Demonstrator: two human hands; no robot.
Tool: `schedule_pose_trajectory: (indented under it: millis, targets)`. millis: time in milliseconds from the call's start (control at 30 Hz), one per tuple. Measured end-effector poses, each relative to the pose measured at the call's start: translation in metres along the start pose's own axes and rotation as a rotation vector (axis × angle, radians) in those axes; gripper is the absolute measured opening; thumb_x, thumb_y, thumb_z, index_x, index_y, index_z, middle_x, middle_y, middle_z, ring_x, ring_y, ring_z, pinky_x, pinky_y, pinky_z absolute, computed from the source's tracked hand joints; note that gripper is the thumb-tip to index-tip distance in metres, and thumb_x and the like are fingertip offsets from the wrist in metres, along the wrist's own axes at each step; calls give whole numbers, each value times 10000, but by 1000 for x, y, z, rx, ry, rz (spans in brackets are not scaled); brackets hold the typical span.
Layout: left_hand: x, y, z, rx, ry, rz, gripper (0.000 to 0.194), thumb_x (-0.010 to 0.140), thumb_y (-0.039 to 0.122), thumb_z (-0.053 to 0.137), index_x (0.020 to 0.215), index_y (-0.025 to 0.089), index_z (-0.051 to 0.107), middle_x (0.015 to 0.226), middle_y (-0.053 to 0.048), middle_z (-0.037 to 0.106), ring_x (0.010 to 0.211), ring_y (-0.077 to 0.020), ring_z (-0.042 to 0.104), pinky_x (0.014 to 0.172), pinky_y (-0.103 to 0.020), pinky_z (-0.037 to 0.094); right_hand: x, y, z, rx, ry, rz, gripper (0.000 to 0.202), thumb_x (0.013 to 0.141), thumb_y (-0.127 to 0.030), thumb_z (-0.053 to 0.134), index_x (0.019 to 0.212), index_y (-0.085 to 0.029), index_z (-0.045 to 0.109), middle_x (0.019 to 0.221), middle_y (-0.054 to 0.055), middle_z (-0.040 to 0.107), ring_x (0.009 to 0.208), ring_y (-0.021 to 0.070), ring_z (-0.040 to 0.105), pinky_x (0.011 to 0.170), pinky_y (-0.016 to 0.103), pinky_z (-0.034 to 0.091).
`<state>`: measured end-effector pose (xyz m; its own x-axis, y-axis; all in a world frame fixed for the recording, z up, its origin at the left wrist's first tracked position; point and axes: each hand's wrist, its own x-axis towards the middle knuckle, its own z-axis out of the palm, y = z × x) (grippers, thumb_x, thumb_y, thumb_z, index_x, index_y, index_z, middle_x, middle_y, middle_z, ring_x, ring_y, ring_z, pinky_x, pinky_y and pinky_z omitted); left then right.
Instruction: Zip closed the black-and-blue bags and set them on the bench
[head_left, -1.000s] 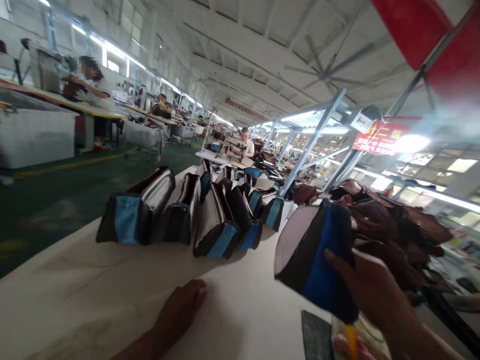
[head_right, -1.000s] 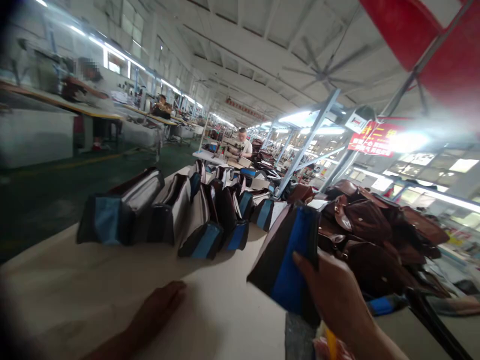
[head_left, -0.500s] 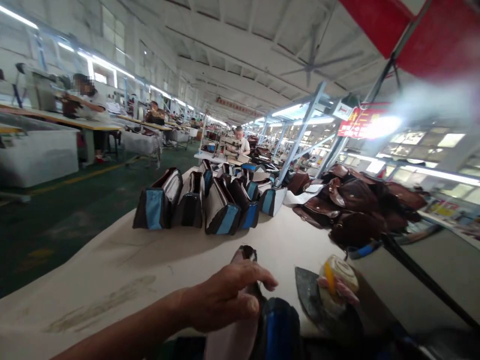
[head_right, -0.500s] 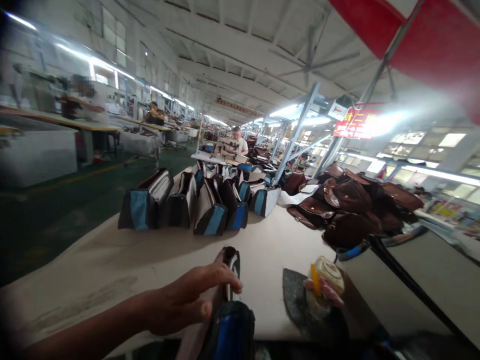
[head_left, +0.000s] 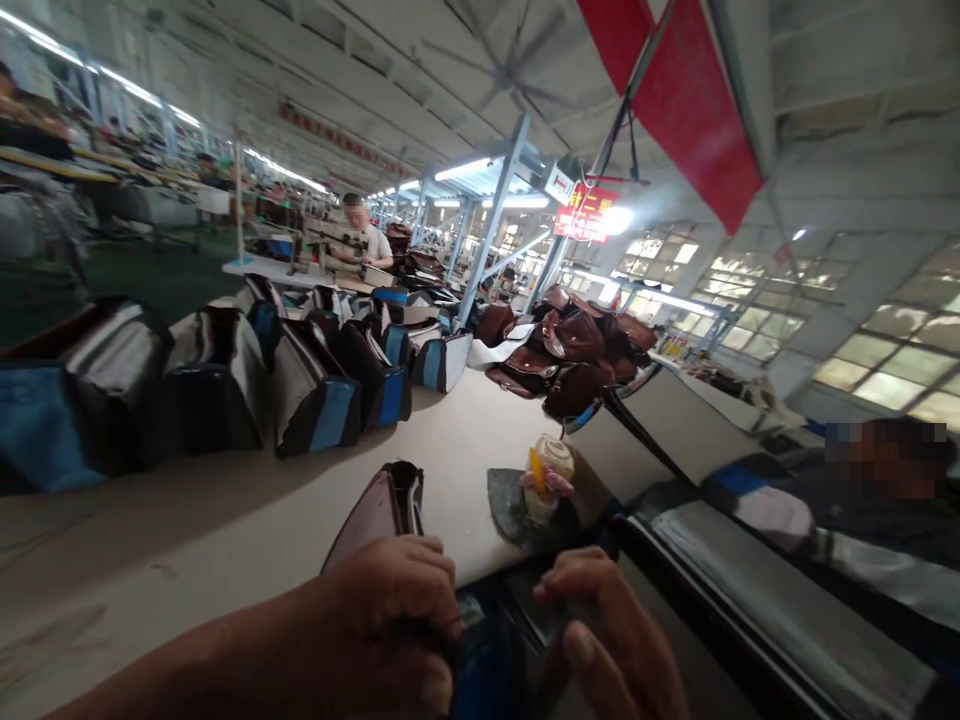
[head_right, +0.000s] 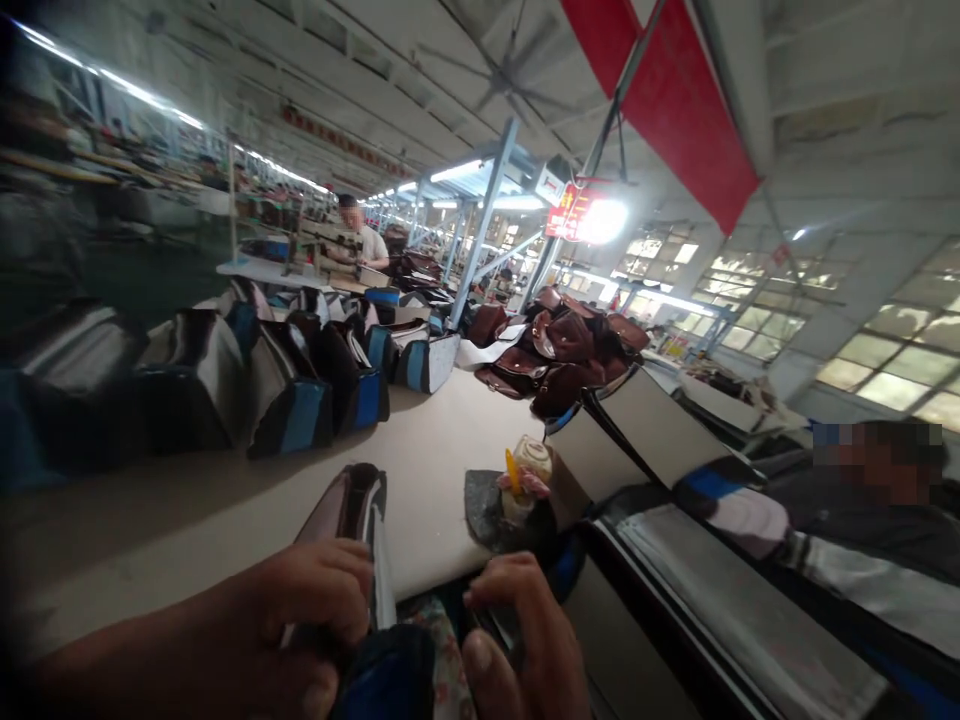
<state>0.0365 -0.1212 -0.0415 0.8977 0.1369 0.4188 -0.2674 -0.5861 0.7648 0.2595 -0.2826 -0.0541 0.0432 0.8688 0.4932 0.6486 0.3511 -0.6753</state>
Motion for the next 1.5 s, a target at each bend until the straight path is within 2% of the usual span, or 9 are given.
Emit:
schedule_pose_trajectory:
  millis: [100,167,267,400,567,733,1000,1167,1500]
  targets:
    - [16,1,5,-6,-21,-1,526,916,681,586,801,174,664,771,-21,599,771,-156,579,707,-261,395,15,-3,5,142,-62,7,417,923,-588,614,1106,-213,602,1019,82,609,952,247,594,814,342,491]
    - [27,2,5,39,-36,-51,507,920,643,612,772,162,669,745,-15,598,740,-149,571,689,-262,385,24,-3,8,225,-192,104,400,868,-549,703,1054,-207,608,937,46,592,856,205,556,742,305,459]
    - [41,3,1,80,-54,-151,428,914,546,669,756,148,671,702,9,578,675,-124,523,631,-253,354,32,4,4,332,-233,189,322,834,-447,782,951,-205,604,905,22,560,848,186,510,755,301,422]
    - [50,-4,-2,-104,-164,-186,422,858,549,741,762,142,675,683,35,531,650,-107,487,580,-240,335,35,12,-2,491,-301,137,259,815,-327,815,833,-204,588,953,35,563,923,206,509,829,333,410]
    - [45,-10,0,-281,-263,-309,433,777,583,808,864,163,747,775,16,612,739,-135,556,642,-240,395,29,12,5,671,-376,239,278,843,-285,779,786,-209,518,850,12,528,809,176,465,724,318,377]
    - [42,-8,-4,-306,-264,-391,418,758,547,837,885,155,765,775,14,632,730,-136,566,622,-246,393,30,14,5,663,-393,254,294,844,-325,772,778,-209,510,805,-7,473,749,159,412,667,303,339]
    - [45,-12,-3,-342,-292,-325,398,784,524,828,892,147,761,802,-2,654,760,-149,591,682,-256,431,35,7,-7,380,-445,224,485,787,-659,751,833,-210,571,843,24,547,799,202,476,712,336,406]
    - [48,-12,-1,-358,-302,-267,286,859,418,779,849,136,736,805,-8,634,783,-151,586,697,-254,434,39,1,-4,401,-451,262,403,824,-569,767,832,-188,635,802,15,560,770,180,480,708,319,419]
    - [47,-9,-2,-381,-279,-393,202,825,317,752,893,126,753,791,1,625,767,-143,565,695,-260,408,36,13,-3,613,-498,346,321,861,-478,752,846,-165,680,810,8,540,773,164,468,727,299,404]
